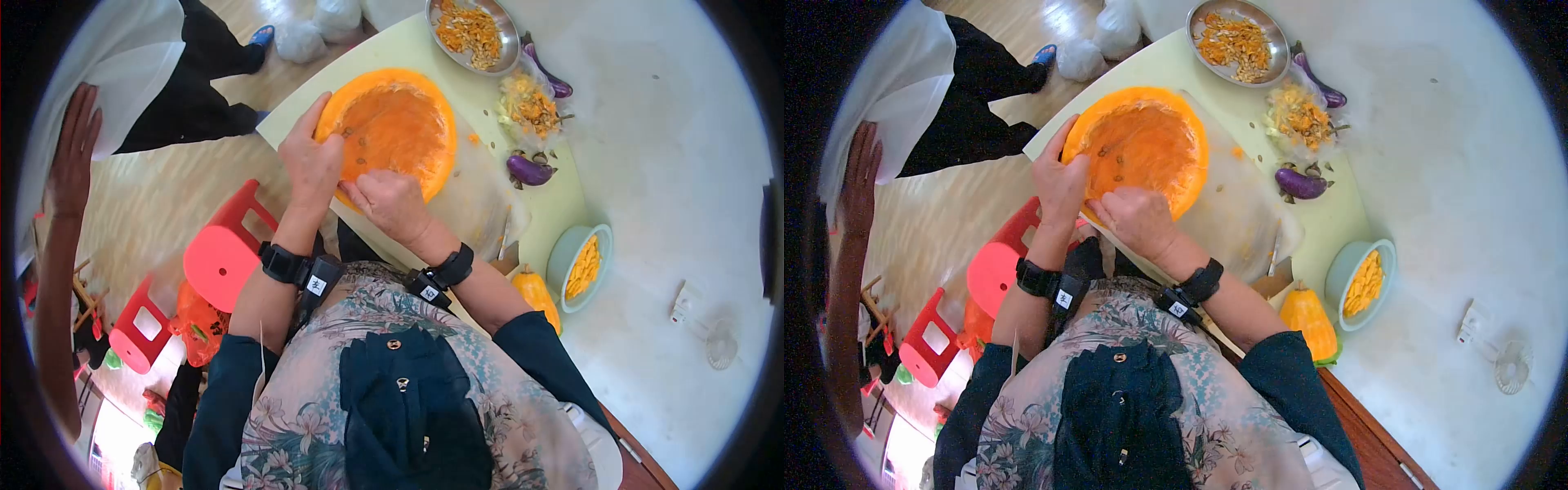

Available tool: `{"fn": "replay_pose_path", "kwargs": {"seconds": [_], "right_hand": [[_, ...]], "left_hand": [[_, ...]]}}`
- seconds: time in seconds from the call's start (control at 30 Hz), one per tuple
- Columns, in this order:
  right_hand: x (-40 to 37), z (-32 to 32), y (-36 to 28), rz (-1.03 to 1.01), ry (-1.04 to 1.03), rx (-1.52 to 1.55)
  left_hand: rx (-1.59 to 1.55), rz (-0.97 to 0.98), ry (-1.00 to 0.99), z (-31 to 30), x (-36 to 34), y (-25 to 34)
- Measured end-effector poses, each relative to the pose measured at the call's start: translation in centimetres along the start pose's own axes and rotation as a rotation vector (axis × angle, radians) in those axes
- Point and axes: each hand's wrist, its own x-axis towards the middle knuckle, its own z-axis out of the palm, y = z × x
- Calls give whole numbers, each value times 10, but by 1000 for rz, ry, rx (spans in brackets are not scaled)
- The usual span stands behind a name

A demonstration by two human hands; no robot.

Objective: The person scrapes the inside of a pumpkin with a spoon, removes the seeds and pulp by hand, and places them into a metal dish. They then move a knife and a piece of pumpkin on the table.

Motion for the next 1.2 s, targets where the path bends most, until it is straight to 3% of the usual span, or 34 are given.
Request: {"fn": "replay_pose_path", "kwargs": {"seconds": [0.23, 0.3, 0.37, 0.43, 0.47, 0.63, 0.77, 0.93, 1.2], "right_hand": [[-13, -23, 16, -51, -55, 179], [-17, -46, 25, 207, -30, 400], [-11, -82, 46, 243, 198, 285], [-4, -118, 91, 450, 316, 23], [2, -133, 117, 536, 425, 52], [-6, -174, 256, 730, 468, -246], [-25, -177, 305, 776, 444, -71], [-32, -184, 316, 773, 281, -287], [-35, -183, 324, 695, 408, -308]], "left_hand": [[50, 21, -27, -2, 0, -6], [-4, 0, -39, -2, 6, -7], [-40, -28, -34, -2, 5, -8], [-8, -54, -64, -3, 3, 0], [-20, -75, -71, -3, 2, 4], [-85, -87, -89, -2, 4, 2], [-74, -72, -88, -4, 2, 5], [-157, -100, -116, -5, 2, 7], [-127, -100, -102, -7, 3, 7]]}}
